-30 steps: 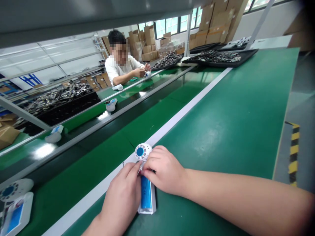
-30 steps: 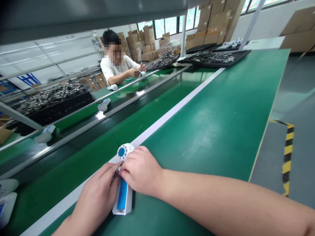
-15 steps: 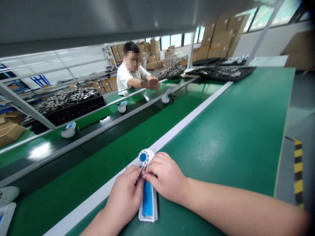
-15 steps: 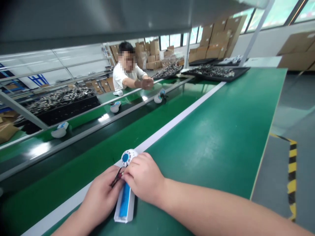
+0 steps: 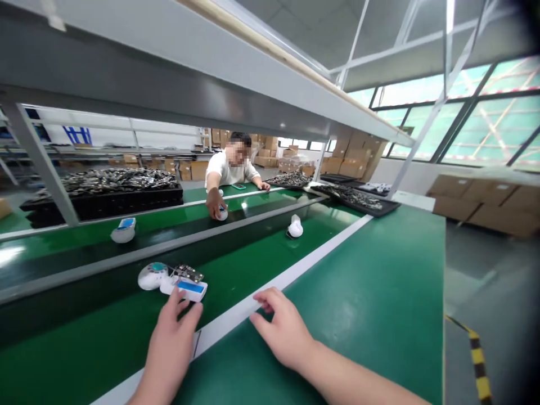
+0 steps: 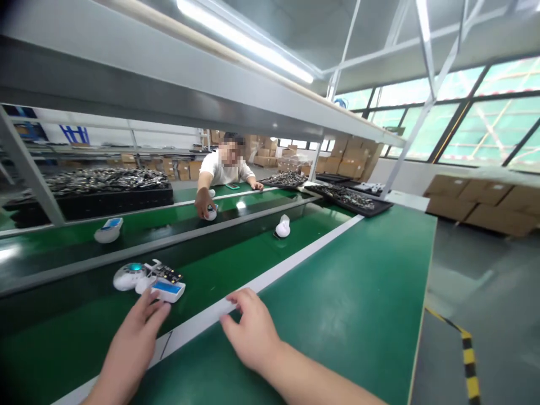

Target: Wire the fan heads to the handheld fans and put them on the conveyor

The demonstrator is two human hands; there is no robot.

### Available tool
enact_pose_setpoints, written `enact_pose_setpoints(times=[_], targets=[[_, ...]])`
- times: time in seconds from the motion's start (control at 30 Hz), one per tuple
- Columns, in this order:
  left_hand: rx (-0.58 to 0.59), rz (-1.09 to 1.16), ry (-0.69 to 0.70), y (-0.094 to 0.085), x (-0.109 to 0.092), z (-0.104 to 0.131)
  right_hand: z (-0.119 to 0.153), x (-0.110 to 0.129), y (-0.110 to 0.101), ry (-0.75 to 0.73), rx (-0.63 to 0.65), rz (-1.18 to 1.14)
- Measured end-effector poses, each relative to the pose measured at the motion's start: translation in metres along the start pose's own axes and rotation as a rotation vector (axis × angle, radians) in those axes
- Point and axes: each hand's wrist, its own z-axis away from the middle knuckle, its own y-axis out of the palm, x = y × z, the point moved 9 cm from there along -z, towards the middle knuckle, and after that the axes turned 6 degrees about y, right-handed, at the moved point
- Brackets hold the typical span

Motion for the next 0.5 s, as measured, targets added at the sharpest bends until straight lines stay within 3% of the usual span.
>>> enact_pose_setpoints(times=[0.07,0.17,0.3,0.4,0.5], targets=[[0.13,-0.181,0.167,0.019,-0.011,0.013,-0.036,-0.026,-0.011,0.077,-0.033,0.259],[0.286,-0.302,0.432,0.044,-0.033,0.034,-0.106,-0.065,-0.041,0.177,-0.113,0.424],[0.328,-0.388,0.645,0.052,-0.051,0.046,-0.182,-0.105,-0.068,0.34,-0.172,0.563],[0.362,-0.45,0.718,0.054,-0.054,0.051,-0.211,-0.114,-0.061,0.371,-0.152,0.604],[0.413,-0.483,0.737,0.056,-0.055,0.055,-0.224,-0.113,-0.046,0.378,-0.103,0.606]])
